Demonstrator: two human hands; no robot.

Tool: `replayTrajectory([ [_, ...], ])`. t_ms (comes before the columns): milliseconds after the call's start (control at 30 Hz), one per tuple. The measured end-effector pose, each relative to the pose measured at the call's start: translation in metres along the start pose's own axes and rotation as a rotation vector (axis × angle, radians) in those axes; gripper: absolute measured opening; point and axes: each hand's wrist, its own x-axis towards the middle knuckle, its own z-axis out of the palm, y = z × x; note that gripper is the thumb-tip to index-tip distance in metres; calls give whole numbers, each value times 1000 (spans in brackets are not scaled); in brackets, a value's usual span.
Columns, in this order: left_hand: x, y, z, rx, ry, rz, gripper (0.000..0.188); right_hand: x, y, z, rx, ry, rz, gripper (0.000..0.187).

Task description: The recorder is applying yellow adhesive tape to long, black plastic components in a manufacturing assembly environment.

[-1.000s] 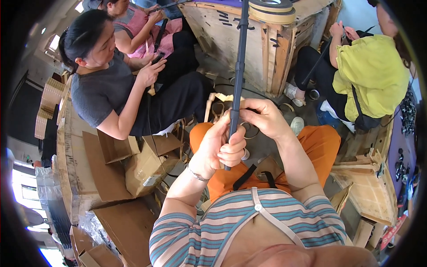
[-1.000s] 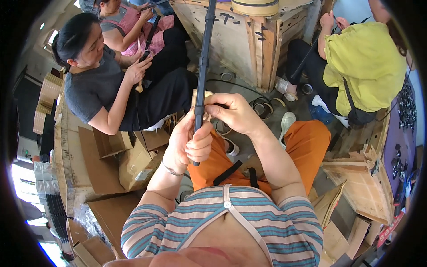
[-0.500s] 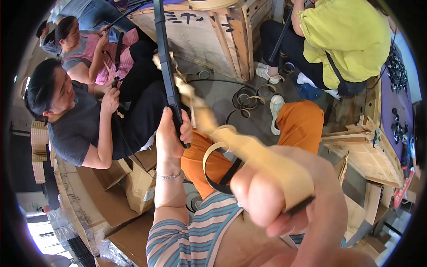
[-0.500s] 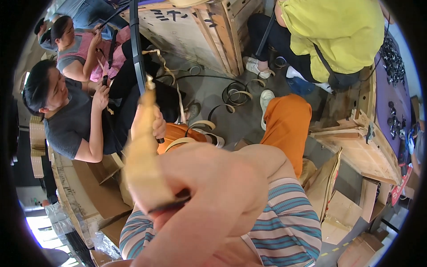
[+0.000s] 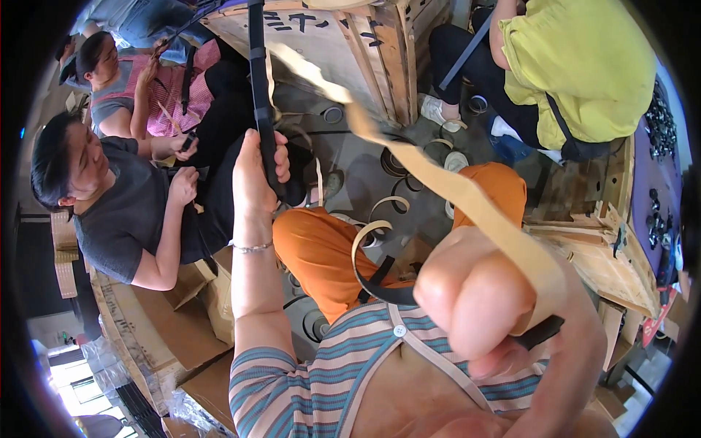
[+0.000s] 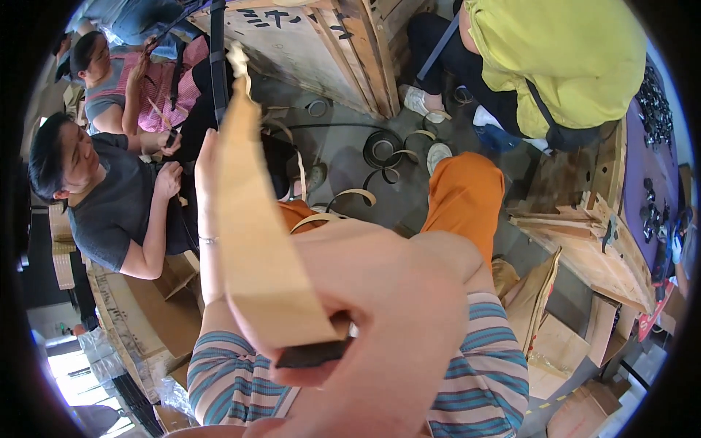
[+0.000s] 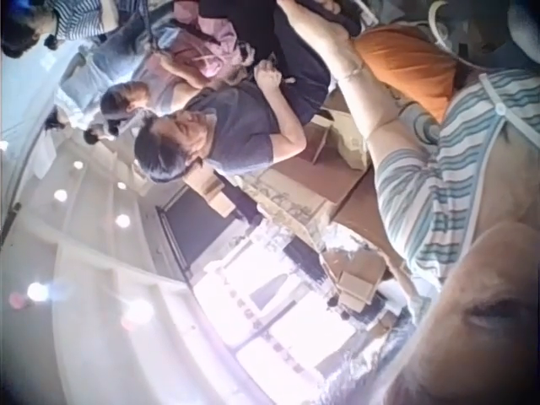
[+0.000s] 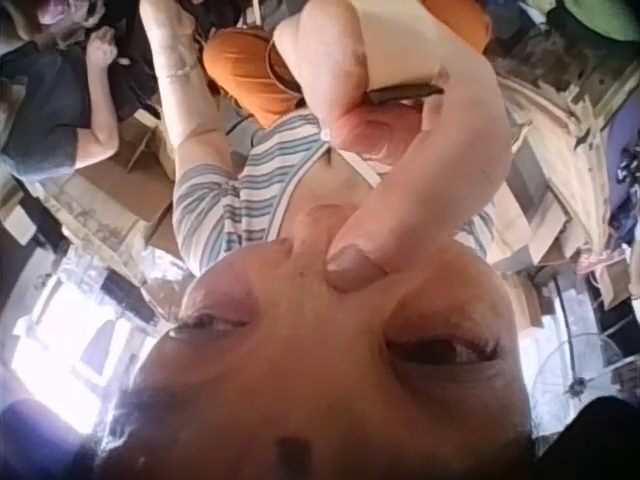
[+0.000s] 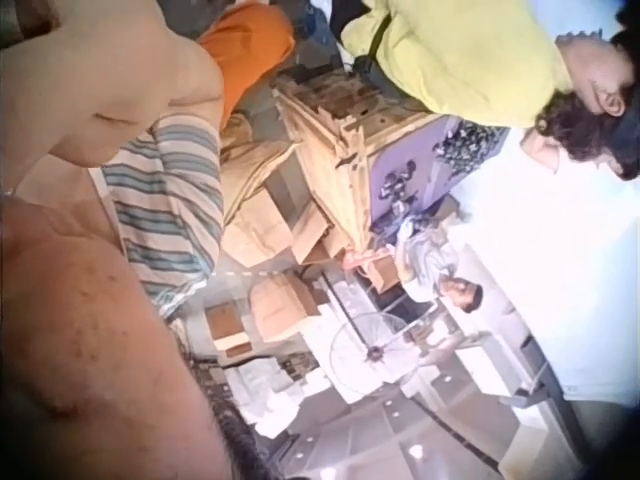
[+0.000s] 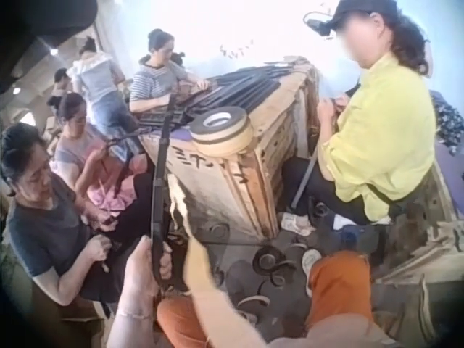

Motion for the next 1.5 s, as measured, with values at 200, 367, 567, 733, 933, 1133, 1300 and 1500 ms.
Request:
replayTrajectory([
  [200, 41, 12, 8, 98, -129, 65, 42, 18, 11, 31, -337, 632, -58, 18],
  [367, 69, 28, 7, 147, -129, 67, 42, 33, 21, -60, 109, -208, 320, 16],
  [567, 117, 61, 23, 314, -41, 111, 38, 35, 72, -95, 57, -325, 383, 16],
  [733, 181, 109, 55, 585, 38, 263, 32, -14, 224, -144, -200, -182, 693, 23],
  [933, 276, 171, 84, 910, 155, 351, 25, -31, 274, -158, -346, -426, 742, 23],
  [1133, 323, 170, 118, 561, 142, 208, 23, -21, 277, -174, -373, -411, 932, 22],
  [1300, 356, 179, 118, 343, 109, 246, 14, -25, 280, -169, -408, -469, 955, 23],
  [1500, 391, 200, 117, 155, 96, 141, 8, -28, 287, -166, -403, -492, 903, 22],
])
